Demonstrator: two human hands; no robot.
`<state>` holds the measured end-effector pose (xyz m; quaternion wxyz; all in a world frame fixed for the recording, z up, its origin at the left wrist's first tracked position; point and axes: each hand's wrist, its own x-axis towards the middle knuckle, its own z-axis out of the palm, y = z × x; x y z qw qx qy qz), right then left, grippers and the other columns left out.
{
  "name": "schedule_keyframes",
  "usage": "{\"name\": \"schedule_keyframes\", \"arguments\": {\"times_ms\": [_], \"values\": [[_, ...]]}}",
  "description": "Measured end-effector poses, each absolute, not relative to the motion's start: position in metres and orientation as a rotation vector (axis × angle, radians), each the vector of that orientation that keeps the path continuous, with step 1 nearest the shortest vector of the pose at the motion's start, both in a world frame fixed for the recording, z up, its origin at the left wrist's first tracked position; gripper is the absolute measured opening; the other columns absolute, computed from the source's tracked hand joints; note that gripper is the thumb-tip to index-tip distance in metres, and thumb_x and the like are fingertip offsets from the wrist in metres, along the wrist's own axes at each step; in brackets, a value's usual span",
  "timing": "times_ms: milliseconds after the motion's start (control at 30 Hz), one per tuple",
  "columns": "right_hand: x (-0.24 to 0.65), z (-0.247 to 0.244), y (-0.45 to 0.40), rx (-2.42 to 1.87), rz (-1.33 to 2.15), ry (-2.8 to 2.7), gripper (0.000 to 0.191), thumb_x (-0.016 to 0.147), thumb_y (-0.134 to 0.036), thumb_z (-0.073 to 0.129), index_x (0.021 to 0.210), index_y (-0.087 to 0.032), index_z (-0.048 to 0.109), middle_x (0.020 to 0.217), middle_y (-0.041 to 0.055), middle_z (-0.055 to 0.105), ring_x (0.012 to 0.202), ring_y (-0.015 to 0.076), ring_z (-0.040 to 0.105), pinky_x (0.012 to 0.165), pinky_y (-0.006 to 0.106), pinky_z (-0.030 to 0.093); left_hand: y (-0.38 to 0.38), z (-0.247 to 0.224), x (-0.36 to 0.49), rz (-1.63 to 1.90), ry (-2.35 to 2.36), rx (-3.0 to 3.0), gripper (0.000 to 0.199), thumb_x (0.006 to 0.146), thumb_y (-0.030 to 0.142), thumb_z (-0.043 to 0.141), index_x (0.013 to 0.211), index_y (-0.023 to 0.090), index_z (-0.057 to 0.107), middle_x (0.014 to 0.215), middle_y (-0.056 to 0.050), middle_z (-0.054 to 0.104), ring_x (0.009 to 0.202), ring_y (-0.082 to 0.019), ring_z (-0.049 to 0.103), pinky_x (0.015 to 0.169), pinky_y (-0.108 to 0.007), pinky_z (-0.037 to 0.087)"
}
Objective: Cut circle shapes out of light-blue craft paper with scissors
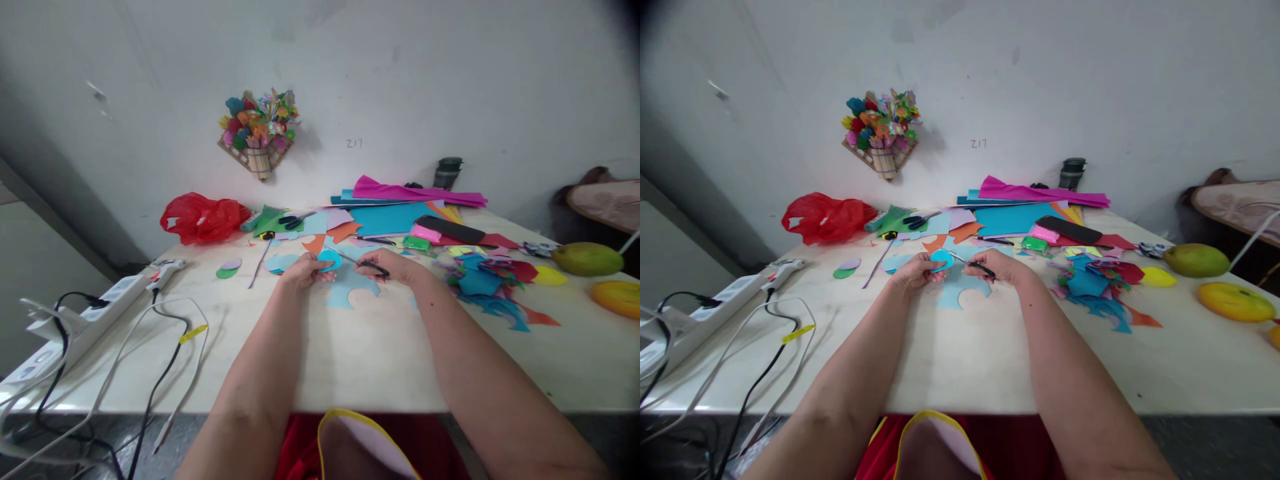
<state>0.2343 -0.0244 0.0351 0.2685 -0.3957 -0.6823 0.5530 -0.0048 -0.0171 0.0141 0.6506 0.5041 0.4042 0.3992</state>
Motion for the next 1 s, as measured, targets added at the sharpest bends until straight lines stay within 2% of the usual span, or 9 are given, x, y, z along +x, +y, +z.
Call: {"name": "schedule_keyframes", "arguments": {"times_ms": [233,367,700,1000], "values": [[0.2314,0.0334,-0.0242,-1.085,1.46,-1.856,0.033,0.065,-0.045,0.081,0.072,-0.016,0.068,0.047,-0.0065,0.044,0.041,0.0077,0.035,0.039,0.024,0.026,-0.0174,0.0142,-0.0037,0.889,0.909,1.174,0.026,0.068,0.022,0.089,0.069,0.007,0.069,0.057,-0.008,0.069,0.045,-0.013,0.064,0.043,-0.018,0.048],[0.2318,0.0309,-0.0218,-1.058,1.446,-1.859,0.033,0.063,-0.046,0.081,0.07,-0.017,0.067,0.045,-0.0075,0.042,0.041,0.0079,0.034,0.04,0.024,0.025,-0.0178,0.0153,-0.0033,0.894,0.91,1.172,0.024,0.068,0.021,0.089,0.069,0.006,0.069,0.058,-0.009,0.069,0.045,-0.013,0.064,0.043,-0.018,0.048],[0.2348,0.0308,-0.0199,-1.065,1.409,-1.904,0.028,0.068,-0.041,0.079,0.076,-0.016,0.07,0.049,-0.0054,0.049,0.042,0.0075,0.032,0.043,0.025,0.025,-0.0156,0.0125,-0.0073,0.874,0.916,1.183,0.024,0.068,0.021,0.088,0.07,0.007,0.07,0.06,-0.01,0.07,0.046,-0.014,0.065,0.044,-0.019,0.048],[0.2382,0.03,-0.0194,-1.124,1.327,-1.943,0.034,0.067,-0.045,0.08,0.082,-0.015,0.073,0.052,-0.0037,0.052,0.042,0.0079,0.037,0.04,0.024,0.028,-0.0165,0.0135,-0.0075,0.858,0.914,1.226,0.03,0.064,0.026,0.091,0.071,0.007,0.069,0.059,-0.009,0.069,0.047,-0.014,0.064,0.045,-0.02,0.048]]}}
